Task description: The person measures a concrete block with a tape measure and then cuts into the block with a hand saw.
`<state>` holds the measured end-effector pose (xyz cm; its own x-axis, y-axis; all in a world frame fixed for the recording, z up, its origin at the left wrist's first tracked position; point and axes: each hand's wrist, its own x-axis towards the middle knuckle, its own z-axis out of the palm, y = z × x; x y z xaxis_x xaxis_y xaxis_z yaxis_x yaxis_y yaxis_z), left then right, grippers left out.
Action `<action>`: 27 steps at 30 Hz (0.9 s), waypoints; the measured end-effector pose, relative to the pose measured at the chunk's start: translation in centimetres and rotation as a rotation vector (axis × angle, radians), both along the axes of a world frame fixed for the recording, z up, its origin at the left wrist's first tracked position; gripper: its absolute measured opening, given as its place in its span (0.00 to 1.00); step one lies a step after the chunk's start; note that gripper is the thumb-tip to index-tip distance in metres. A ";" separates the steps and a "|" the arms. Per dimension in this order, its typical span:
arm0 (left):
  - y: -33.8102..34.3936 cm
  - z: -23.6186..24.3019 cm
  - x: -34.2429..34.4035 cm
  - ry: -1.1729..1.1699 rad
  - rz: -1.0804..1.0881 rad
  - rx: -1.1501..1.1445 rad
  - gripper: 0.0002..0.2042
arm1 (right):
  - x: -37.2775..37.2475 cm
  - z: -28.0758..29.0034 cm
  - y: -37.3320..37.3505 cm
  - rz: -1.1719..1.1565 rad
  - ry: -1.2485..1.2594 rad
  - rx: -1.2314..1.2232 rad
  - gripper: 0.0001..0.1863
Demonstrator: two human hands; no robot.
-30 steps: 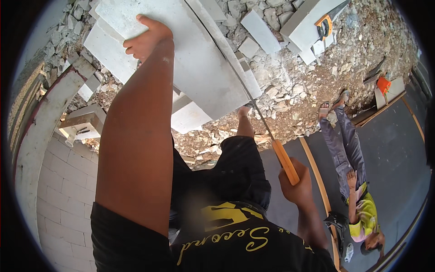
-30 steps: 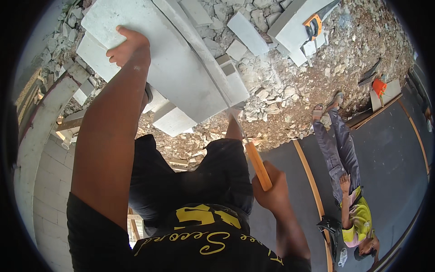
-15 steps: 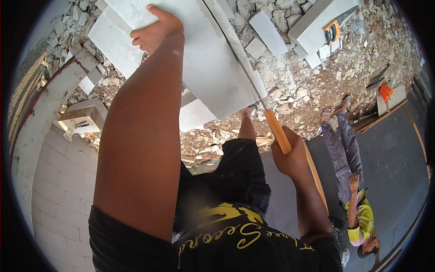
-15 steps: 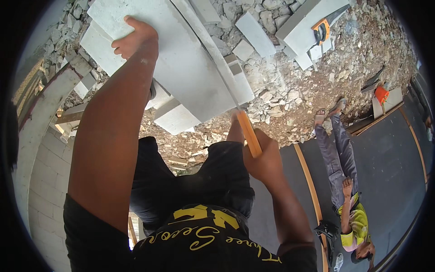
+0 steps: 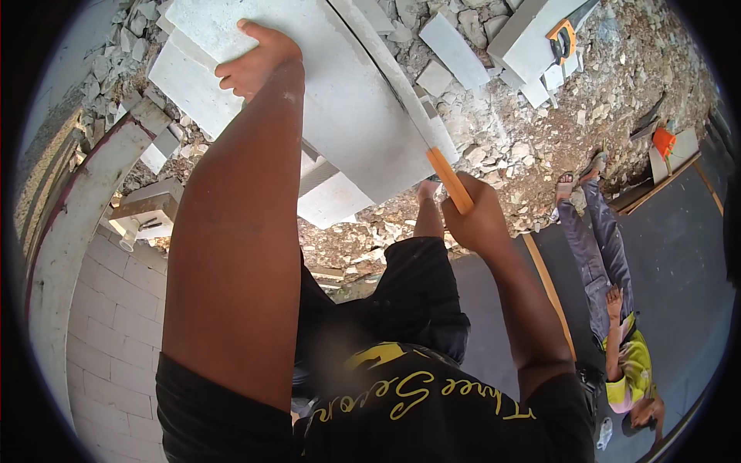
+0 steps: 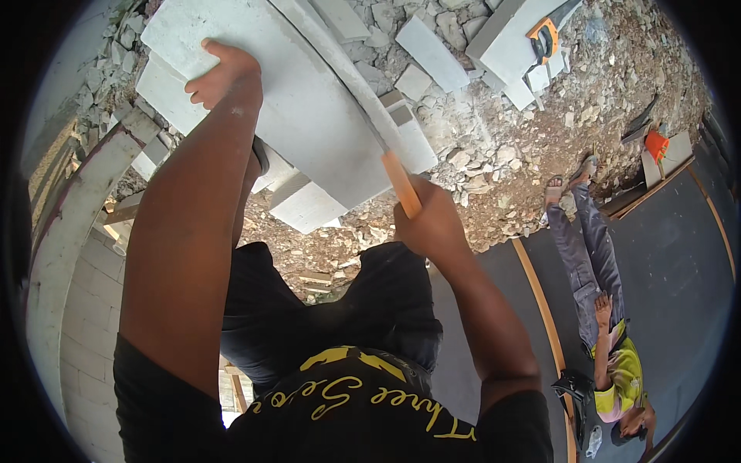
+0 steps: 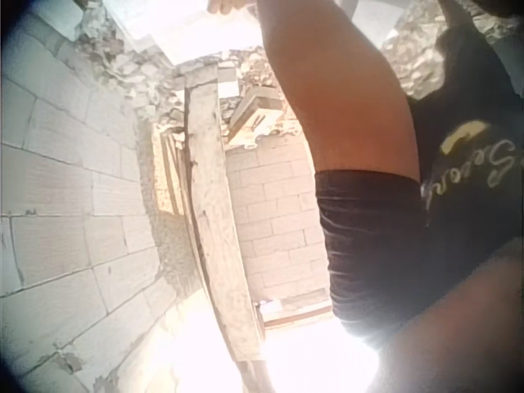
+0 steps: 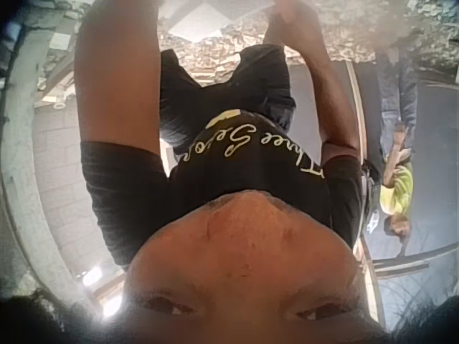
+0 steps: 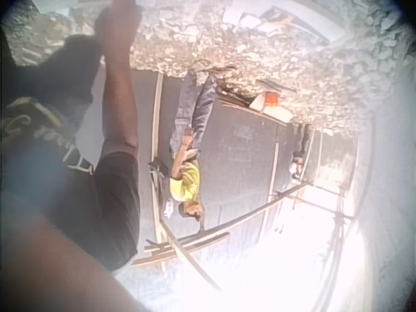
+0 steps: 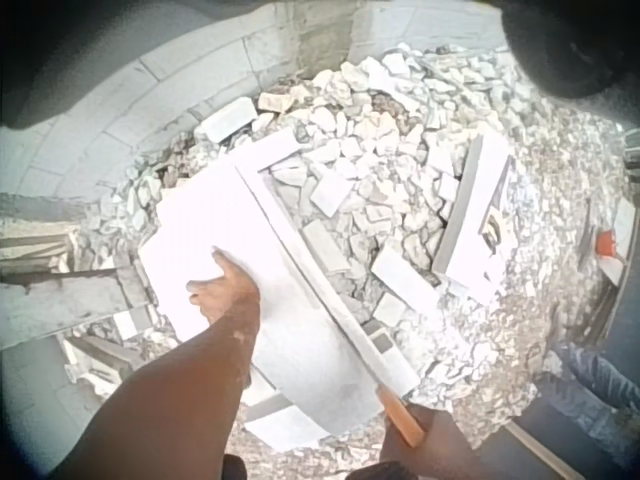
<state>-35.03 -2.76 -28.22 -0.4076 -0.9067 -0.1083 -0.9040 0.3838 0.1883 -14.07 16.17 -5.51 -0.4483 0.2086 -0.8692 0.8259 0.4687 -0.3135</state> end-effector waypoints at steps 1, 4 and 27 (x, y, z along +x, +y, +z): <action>0.9 -0.4 -0.2 -0.001 0.009 -0.004 0.38 | -2.2 -2.9 -0.9 0.025 0.028 -0.001 0.02; 1.0 1.5 0.2 -0.039 0.017 0.029 0.38 | -0.2 -1.5 0.3 -0.184 -0.087 -0.050 0.03; 0.4 0.9 0.5 -0.077 -0.032 0.014 0.40 | 3.5 0.7 1.5 0.001 -0.055 0.026 0.04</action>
<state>-34.53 -2.38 -27.36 -0.4263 -0.8915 -0.1534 -0.9033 0.4105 0.1244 -10.60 17.71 -4.80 -0.4001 0.2311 -0.8868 0.8411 0.4769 -0.2552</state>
